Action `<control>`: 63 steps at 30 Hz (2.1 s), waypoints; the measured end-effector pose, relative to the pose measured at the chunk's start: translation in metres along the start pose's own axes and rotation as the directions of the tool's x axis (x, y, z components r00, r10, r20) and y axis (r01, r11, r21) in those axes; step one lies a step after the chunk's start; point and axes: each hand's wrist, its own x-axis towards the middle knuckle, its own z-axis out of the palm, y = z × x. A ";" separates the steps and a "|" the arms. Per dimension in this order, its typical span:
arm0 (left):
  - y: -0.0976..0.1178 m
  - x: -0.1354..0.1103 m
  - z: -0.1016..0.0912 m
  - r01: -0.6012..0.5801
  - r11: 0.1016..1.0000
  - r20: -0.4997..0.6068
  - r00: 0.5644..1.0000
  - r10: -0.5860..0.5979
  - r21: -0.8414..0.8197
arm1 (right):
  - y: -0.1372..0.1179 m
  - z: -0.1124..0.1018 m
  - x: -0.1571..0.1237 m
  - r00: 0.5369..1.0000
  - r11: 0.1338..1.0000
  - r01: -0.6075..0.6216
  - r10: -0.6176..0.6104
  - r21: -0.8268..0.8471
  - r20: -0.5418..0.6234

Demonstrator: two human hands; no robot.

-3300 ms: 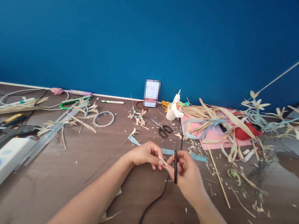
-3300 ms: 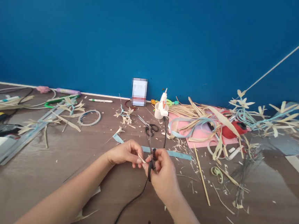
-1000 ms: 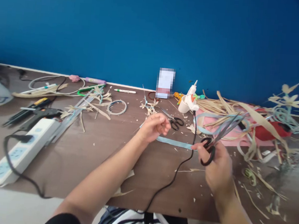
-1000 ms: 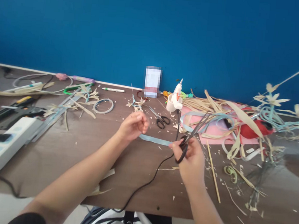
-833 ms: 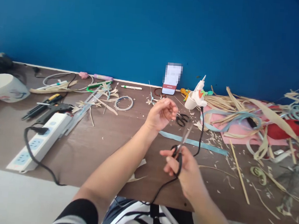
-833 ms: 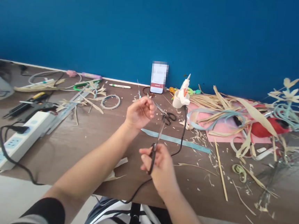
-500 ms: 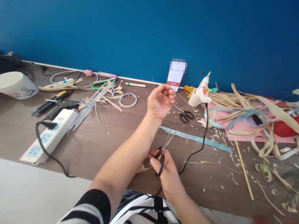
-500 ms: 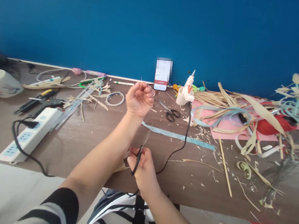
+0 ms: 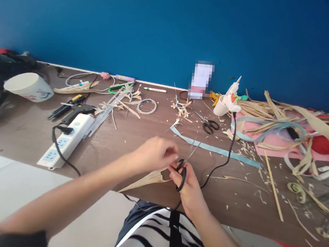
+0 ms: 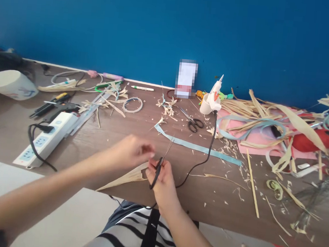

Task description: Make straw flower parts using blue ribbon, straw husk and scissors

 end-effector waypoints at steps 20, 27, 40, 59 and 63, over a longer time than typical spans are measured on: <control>-0.004 -0.021 0.032 0.245 0.638 0.084 0.959 -0.272 -0.730 | -0.068 -0.062 -0.026 0.989 0.718 0.039 0.073 -0.695 0.131; -0.002 -0.001 0.027 0.235 0.663 0.084 0.964 -0.251 -0.711 | -0.080 -0.078 -0.017 0.997 0.583 0.026 0.046 -0.812 0.065; -0.003 0.003 0.029 0.265 0.673 0.182 0.964 -0.193 -0.690 | -0.081 -0.077 -0.007 0.987 0.548 -0.022 0.143 -0.836 0.068; -0.004 0.004 0.047 0.321 0.557 0.254 0.947 -0.195 -0.766 | -0.074 -0.081 -0.004 0.995 0.321 0.096 0.000 -0.942 0.101; -0.011 0.005 0.043 0.320 0.606 0.273 0.947 -0.171 -0.729 | -0.073 -0.082 -0.005 0.995 0.298 0.101 -0.016 -0.949 0.101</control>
